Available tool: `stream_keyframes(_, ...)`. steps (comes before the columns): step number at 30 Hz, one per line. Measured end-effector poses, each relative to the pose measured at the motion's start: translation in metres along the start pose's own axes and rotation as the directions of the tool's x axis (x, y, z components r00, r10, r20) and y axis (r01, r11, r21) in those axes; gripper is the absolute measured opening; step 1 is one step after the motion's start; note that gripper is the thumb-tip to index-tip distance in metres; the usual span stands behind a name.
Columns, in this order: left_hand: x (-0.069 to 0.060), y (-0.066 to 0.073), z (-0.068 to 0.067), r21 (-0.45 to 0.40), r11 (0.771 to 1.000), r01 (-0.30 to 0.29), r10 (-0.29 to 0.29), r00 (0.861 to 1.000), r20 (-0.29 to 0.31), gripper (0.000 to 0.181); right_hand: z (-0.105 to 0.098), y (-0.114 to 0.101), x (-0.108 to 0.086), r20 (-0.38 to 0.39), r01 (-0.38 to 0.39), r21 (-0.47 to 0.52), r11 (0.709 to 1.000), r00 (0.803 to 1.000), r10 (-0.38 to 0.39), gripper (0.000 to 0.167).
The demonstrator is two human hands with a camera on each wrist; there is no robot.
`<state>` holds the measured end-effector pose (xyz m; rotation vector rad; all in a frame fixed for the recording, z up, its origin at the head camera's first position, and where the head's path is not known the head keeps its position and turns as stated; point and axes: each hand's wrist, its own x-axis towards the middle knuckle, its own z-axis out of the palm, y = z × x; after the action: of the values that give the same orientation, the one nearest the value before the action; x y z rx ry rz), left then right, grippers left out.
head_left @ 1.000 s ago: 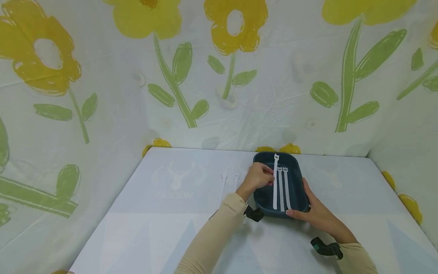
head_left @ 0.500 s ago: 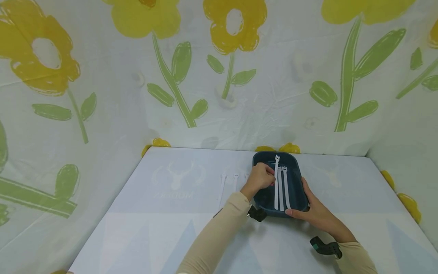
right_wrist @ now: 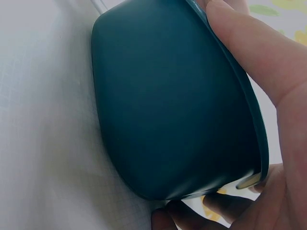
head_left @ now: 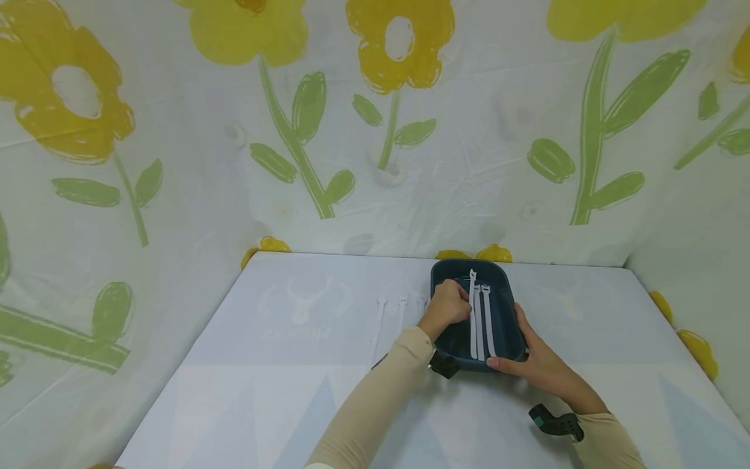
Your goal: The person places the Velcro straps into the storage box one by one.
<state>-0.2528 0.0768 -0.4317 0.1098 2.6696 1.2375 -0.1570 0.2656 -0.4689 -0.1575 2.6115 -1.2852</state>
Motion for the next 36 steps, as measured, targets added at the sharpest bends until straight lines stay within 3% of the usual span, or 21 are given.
stream_keyframes(14,0.002,-0.004,0.009,0.123,0.992,-0.001,-0.002,1.0,0.025,0.005,0.0,0.0,-0.001,-0.004,0.008,-0.015,1.0,1.0,-0.008,0.127)
stream_keyframes(22,0.011,-0.009,0.014,0.118,0.993,-0.012,0.004,0.998,0.062,0.051,0.0,0.0,-0.001,-0.009,0.009,-0.021,1.0,1.0,-0.01,0.128)
stream_keyframes(36,0.008,-0.006,0.017,0.158,0.987,0.001,-0.008,0.999,0.042,0.049,0.002,0.001,0.0,-0.017,0.013,-0.026,1.0,1.0,-0.014,0.128)
